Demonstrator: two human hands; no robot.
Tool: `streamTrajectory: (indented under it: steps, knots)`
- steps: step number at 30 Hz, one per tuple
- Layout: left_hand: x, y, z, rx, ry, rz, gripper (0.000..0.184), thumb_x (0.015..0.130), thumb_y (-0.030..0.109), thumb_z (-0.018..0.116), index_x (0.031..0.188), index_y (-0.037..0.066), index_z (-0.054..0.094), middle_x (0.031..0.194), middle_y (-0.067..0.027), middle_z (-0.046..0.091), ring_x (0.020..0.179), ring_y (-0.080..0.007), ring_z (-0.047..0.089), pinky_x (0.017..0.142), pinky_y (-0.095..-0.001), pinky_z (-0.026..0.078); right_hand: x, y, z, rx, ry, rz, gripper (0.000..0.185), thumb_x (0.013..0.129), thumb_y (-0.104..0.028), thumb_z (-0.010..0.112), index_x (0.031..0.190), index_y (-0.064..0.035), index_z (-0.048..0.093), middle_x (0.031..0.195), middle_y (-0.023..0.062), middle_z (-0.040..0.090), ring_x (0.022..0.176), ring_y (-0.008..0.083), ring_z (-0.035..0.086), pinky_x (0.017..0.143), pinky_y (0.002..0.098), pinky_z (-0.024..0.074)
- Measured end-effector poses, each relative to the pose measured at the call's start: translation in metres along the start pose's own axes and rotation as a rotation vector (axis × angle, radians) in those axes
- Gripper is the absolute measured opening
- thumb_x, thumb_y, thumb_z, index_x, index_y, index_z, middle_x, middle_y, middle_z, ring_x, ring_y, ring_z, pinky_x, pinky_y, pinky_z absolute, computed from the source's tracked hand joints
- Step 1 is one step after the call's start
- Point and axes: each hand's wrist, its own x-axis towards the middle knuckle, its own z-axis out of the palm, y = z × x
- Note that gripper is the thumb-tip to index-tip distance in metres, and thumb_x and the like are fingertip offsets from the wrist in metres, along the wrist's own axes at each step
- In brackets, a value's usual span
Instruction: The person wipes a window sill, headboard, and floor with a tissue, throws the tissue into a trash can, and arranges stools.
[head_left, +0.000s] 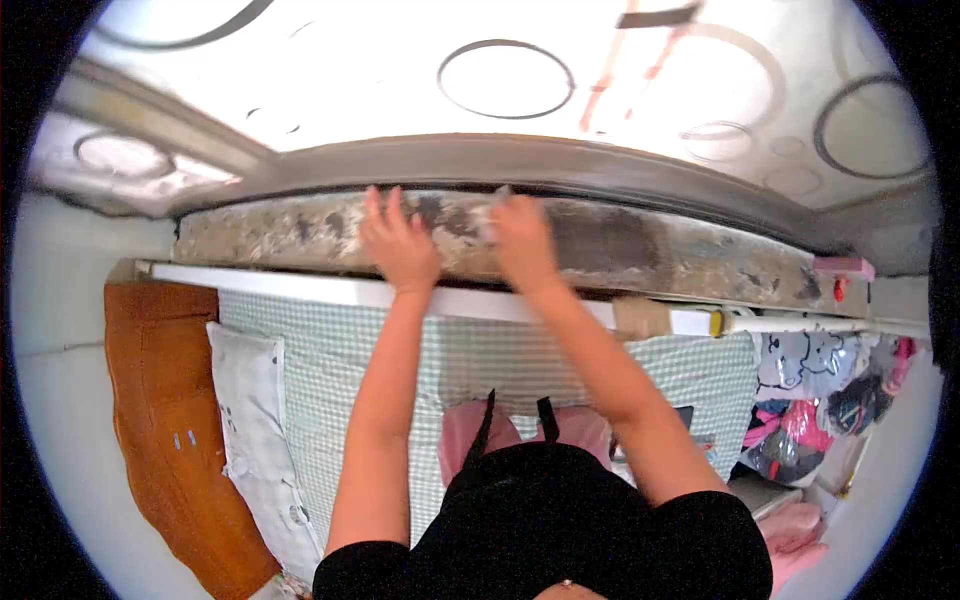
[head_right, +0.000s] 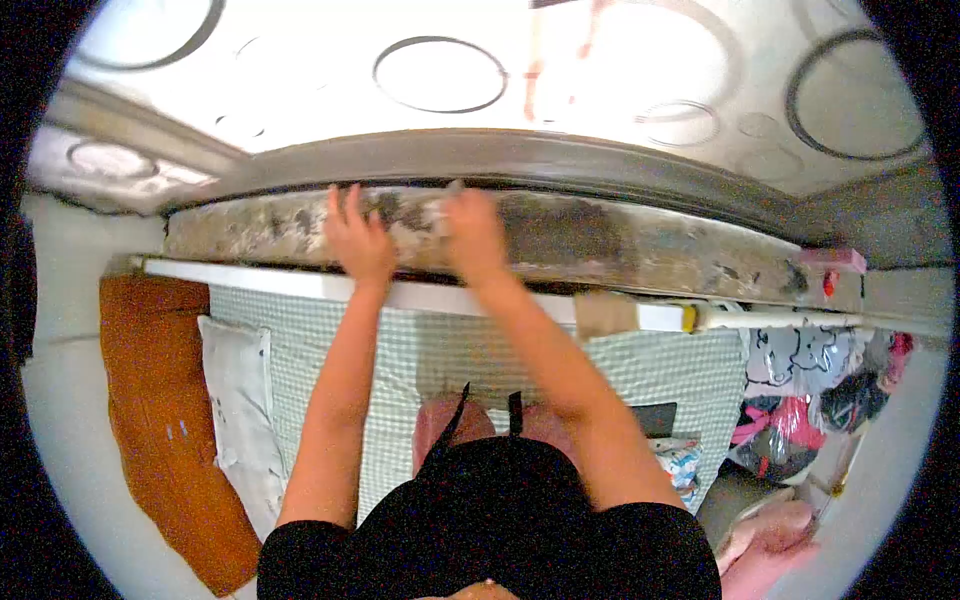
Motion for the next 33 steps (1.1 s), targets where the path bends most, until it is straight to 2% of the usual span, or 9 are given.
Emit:
streamTrajectory:
  steps: [7, 11, 13, 15, 17, 19, 21, 25, 33]
  knots:
    - [-0.002, -0.010, -0.006, -0.182, -0.013, -0.065, 0.052, 0.082, 0.019, 0.057, 0.130, 0.008, 0.041, 0.142, -0.0165, 0.027, 0.129, -0.0354, 0.028, 0.105, -0.0508, 0.020, -0.080, 0.066, -0.114, -0.389, 0.285, 0.497, 0.017, 0.074, 0.002, 0.053, 0.089, -0.0007, 0.059, 0.090, 0.0153, 0.057, 0.085, 0.0340, 0.056, 0.074, 0.0414, 0.0454]
    - [0.002, -0.050, -0.017, -0.706, 0.050, -0.048, 0.051, 0.085, 0.020, 0.054, 0.131, 0.004, 0.039, 0.141, -0.0191, 0.027, 0.130, -0.0359, 0.026, 0.105, -0.0479, 0.021, -0.035, -0.013, -0.013, -0.318, 0.198, 0.162, 0.019, 0.073, 0.004, 0.055, 0.091, -0.0005, 0.059, 0.094, 0.0163, 0.055, 0.089, 0.0335, 0.055, 0.079, 0.0392, 0.0438]
    - [0.014, -0.089, -0.029, -1.056, 0.454, -0.174, 0.047, 0.090, 0.021, 0.048, 0.130, 0.000, 0.038, 0.139, -0.0218, 0.027, 0.129, -0.0362, 0.024, 0.104, -0.0463, 0.021, 0.005, -0.061, 0.050, -0.354, 0.110, -0.092, 0.016, 0.072, 0.005, 0.053, 0.087, 0.0013, 0.057, 0.090, 0.0171, 0.055, 0.089, 0.0360, 0.052, 0.079, 0.0406, 0.0433]
    - [0.038, -0.153, -0.052, -0.424, 0.504, -0.171, 0.044, 0.092, 0.021, 0.044, 0.128, -0.003, 0.037, 0.135, -0.0237, 0.031, 0.127, -0.0377, 0.027, 0.102, -0.0465, 0.024, 0.044, -0.100, 0.131, -0.104, 0.167, -0.133, 0.012, 0.072, 0.002, 0.054, 0.083, -0.0002, 0.057, 0.086, 0.0178, 0.055, 0.087, 0.0364, 0.052, 0.076, 0.0427, 0.0432]
    - [0.062, -0.195, -0.038, -0.270, 0.508, -0.389, 0.041, 0.093, 0.022, 0.041, 0.124, -0.004, 0.040, 0.129, -0.0242, 0.038, 0.121, -0.0387, 0.035, 0.101, -0.0484, 0.026, 0.081, -0.158, 0.191, -0.029, -0.020, -0.126, 0.021, 0.063, 0.006, 0.054, 0.083, 0.0020, 0.059, 0.084, 0.0196, 0.054, 0.084, 0.0368, 0.051, 0.076, 0.0445, 0.0408]
    - [0.075, -0.233, -0.019, 0.013, 0.177, -0.529, 0.041, 0.093, 0.026, 0.039, 0.120, -0.005, 0.042, 0.124, -0.0234, 0.043, 0.113, -0.0394, 0.042, 0.099, -0.0499, 0.028, 0.110, -0.205, 0.237, 0.068, -0.087, -0.258, 0.013, 0.065, -0.005, 0.056, 0.076, 0.0007, 0.061, 0.080, 0.0185, 0.054, 0.082, 0.0334, 0.052, 0.073, 0.0417, 0.0422]
    - [0.074, -0.255, -0.008, -0.109, 0.313, -0.517, 0.043, 0.093, 0.031, 0.039, 0.119, -0.003, 0.043, 0.124, -0.0218, 0.045, 0.111, -0.0384, 0.044, 0.099, -0.0492, 0.029, 0.118, -0.208, 0.267, -0.025, -0.181, -0.223, 0.011, 0.071, -0.007, 0.055, 0.074, 0.0022, 0.059, 0.088, 0.0183, 0.053, 0.088, 0.0321, 0.052, 0.078, 0.0391, 0.0453]
    - [0.071, -0.254, -0.002, 0.121, 0.307, -0.360, 0.045, 0.092, 0.032, 0.043, 0.121, -0.003, 0.043, 0.126, -0.0210, 0.044, 0.113, -0.0376, 0.042, 0.096, -0.0469, 0.032, 0.090, -0.185, 0.207, 0.083, -0.274, -0.176, 0.016, 0.072, 0.001, 0.054, 0.087, 0.0006, 0.058, 0.099, 0.0162, 0.052, 0.100, 0.0334, 0.049, 0.084, 0.0403, 0.0453]
    - [0.071, -0.253, -0.013, 0.104, 0.177, -0.410, 0.047, 0.095, 0.038, 0.038, 0.127, 0.003, 0.039, 0.132, -0.0179, 0.039, 0.116, -0.0394, 0.039, 0.098, -0.0487, 0.031, -0.047, 0.033, -0.063, -0.561, 0.285, 0.214, 0.022, 0.068, 0.007, 0.051, 0.087, -0.0013, 0.057, 0.092, 0.0174, 0.056, 0.093, 0.0371, 0.053, 0.082, 0.0417, 0.0435]
